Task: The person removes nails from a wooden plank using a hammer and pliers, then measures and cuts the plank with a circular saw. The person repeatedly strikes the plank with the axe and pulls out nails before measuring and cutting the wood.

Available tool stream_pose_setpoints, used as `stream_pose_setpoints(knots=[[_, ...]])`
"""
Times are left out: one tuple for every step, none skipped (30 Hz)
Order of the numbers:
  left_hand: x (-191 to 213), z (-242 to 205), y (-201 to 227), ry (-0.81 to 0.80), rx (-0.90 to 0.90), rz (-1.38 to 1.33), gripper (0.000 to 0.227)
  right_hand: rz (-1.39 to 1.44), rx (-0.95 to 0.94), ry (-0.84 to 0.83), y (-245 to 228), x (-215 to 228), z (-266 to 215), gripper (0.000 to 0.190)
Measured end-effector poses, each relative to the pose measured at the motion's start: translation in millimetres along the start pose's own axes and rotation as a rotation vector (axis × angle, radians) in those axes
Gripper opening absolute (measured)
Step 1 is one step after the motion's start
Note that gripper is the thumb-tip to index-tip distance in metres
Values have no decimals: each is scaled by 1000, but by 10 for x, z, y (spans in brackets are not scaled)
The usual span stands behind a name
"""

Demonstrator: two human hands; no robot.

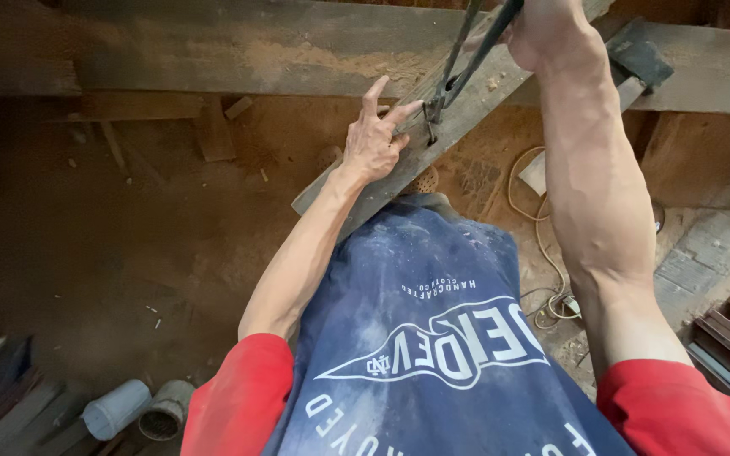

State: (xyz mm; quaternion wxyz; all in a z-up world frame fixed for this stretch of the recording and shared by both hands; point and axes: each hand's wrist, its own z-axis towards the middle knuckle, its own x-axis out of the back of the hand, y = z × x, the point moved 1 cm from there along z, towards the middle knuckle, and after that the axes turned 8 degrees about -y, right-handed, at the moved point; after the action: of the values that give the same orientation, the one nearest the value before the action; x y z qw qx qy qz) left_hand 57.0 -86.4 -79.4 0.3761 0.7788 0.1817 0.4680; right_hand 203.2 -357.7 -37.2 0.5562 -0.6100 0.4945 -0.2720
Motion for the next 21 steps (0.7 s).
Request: stream_pose_setpoints(knots=[[-6, 3, -10, -5, 0, 2, 59, 12, -19, 5, -4, -12, 4, 38], [-12, 4, -22, -7, 3, -5, 59, 24, -37, 10, -15, -28, 12, 40], [-19, 5, -31, -10, 7, -12, 60, 19, -49, 1, -32, -53, 24, 40], [-30, 3, -39, -12, 10, -19, 60, 15, -61, -7, -53, -84, 41, 42], [-41, 4, -49, -12, 7, -16, 60, 12, -72, -16, -76, -117, 59, 44], [-54, 6, -57, -11, 3, -14, 61, 3, -71, -14, -105, -154, 71, 40], [-59, 21, -65, -9, -1, -10, 61, -7, -69, -14, -143, -195, 95, 37], [-63, 41, -72, -8, -6, 3, 61, -17, -67, -13, -185, -234, 113, 37], [-63, 65, -80, -7, -11, 17, 61, -18, -75, -2, -232, -267, 130, 33], [-60, 91, -89, -6, -17, 31, 61, -19, -83, 9, -277, -297, 138, 35], [-58, 103, -96, -17, -8, 28, 60, -20, -92, 19, -317, -329, 126, 42], [-56, 114, -101, -28, 0, 25, 60, 30, -89, 20, -358, -357, 101, 40], [-51, 129, -101, -38, 8, 21, 60, 78, -87, 19, -403, -378, 62, 38], [-42, 133, -96, -38, 14, 1, 59, 127, -84, 18, -452, -399, 28, 37], [-35, 152, -78, -35, 18, -18, 58, 165, -67, -26, -516, -415, -5, 28], [-29, 168, -55, -31, 21, -38, 58, 204, -51, -71, -579, -434, -56, 21], [-25, 178, -33, -34, 35, -26, 61, 243, -36, -115, -639, -460, -84, 16], [-28, 193, -9, -37, 49, -14, 66, 258, -35, -80, -694, -480, -117, 24], [-43, 182, 11, -44, 67, -1, 71, 277, -37, -44, -726, -516, -193, 35], [-61, 181, 31, -31, 64, -23, 75, 296, -38, -9, -748, -556, -267, 48], [-77, 200, 50, -18, 60, -45, 79, 303, -77, 48, -757, -593, -316, 51]])
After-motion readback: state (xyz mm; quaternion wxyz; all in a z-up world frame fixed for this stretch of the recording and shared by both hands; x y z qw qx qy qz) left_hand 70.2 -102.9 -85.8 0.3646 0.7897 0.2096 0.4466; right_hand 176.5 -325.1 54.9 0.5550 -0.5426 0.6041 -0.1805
